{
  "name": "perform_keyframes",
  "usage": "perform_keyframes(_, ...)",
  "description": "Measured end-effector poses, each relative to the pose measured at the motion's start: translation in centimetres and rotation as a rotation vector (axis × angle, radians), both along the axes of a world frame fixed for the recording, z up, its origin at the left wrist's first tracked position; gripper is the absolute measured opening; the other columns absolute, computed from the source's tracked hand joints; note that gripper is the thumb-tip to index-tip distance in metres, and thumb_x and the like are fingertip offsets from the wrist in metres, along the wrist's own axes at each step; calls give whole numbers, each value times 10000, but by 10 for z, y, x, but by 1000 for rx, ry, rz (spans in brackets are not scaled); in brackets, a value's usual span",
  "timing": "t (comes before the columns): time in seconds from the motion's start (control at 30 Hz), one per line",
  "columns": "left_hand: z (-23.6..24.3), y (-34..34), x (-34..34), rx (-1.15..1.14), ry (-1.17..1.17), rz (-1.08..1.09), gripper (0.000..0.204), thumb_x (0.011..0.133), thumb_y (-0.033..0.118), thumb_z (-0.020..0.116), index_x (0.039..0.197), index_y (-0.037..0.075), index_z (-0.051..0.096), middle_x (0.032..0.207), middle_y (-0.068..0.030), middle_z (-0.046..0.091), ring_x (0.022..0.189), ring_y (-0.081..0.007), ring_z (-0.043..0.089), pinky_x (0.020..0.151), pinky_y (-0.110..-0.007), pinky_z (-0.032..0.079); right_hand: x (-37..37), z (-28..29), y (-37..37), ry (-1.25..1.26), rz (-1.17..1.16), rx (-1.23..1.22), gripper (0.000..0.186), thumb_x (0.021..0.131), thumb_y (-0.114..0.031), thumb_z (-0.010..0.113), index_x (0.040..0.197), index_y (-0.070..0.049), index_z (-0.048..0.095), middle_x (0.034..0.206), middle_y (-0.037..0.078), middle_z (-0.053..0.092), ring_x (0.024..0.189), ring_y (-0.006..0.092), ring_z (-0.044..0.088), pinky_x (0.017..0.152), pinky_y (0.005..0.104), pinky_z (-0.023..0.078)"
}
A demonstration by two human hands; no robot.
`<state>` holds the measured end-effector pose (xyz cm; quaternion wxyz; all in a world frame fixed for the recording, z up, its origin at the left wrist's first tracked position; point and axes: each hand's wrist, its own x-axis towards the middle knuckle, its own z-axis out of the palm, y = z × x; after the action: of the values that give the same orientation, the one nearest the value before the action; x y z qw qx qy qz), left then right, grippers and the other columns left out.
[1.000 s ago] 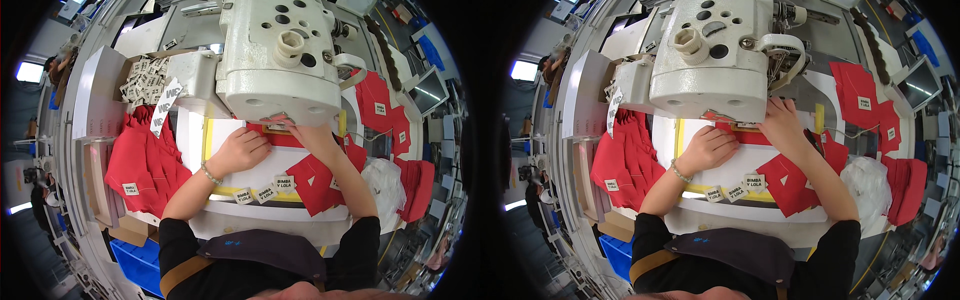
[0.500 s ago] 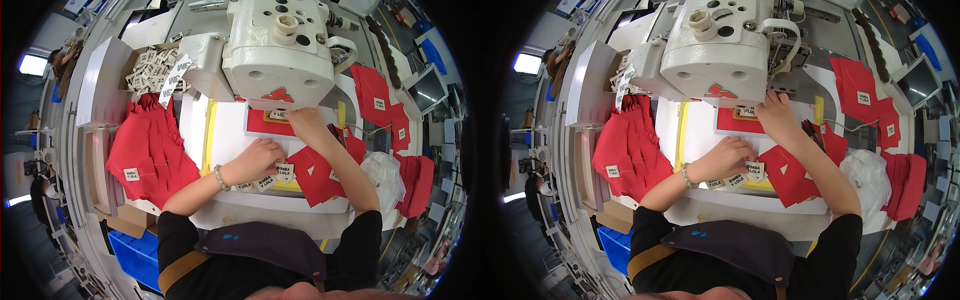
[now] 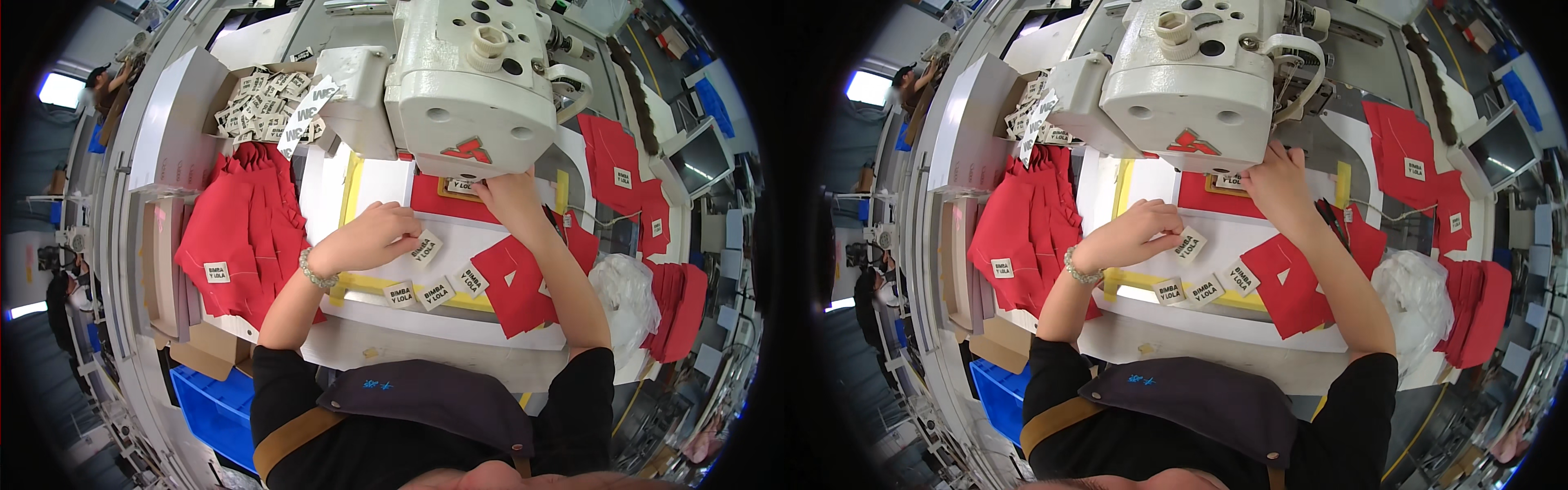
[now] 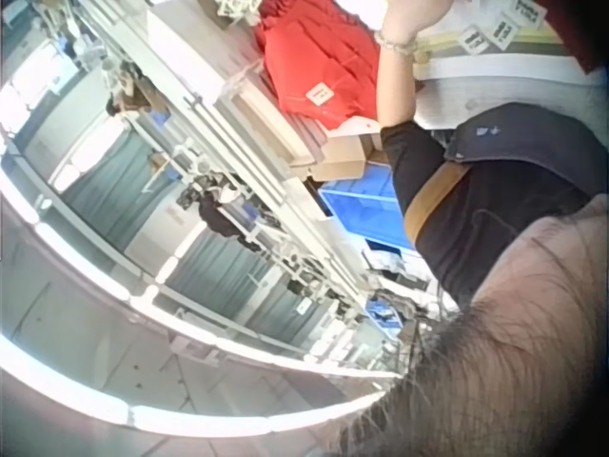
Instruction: The person uses an industrial sewing machine to attach small white rectangular labels to red fabric pieces. They pick up a label, place it on a red piece, and guide the fabric under the machine's presser foot to sew it in place. The person repeats this process for multiple items, stacking the finished pieces to the left.
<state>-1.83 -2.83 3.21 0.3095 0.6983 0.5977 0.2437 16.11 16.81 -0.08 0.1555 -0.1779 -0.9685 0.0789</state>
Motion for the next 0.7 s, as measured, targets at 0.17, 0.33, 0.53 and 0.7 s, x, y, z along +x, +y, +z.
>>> perform_keyframes(0.17,8,-17,-5,-117,353,108,185,852,249,677,811,72,639,807,-66,619,819,-254,589,778,-373,429,1,-2,0,17,13,-11,32,798,-132,678,813,-107,664,961,36,584,1028,213,522,839,388,343)
perform_keyframes(0.33,15,-11,0,-97,511,250,187,779,226,744,848,87,640,822,-47,627,861,-242,596,777,-372,439,23,37,-18,87,-20,-120,64,773,-116,682,776,-95,622,909,16,563,936,203,535,835,387,346)
perform_keyframes(0.53,-19,13,35,269,87,-11,267,713,132,775,943,87,647,905,-35,614,886,-252,579,816,-372,443,81,79,-48,-191,239,-391,111,720,-80,686,743,-96,579,797,22,535,782,207,545,765,361,357)
perform_keyframes(0.7,-32,32,74,187,13,-200,350,698,140,789,999,98,617,1007,-34,582,999,-249,539,872,-379,419,110,65,-99,-192,290,-437,122,723,-91,706,744,-99,586,758,27,525,683,210,532,656,336,388)
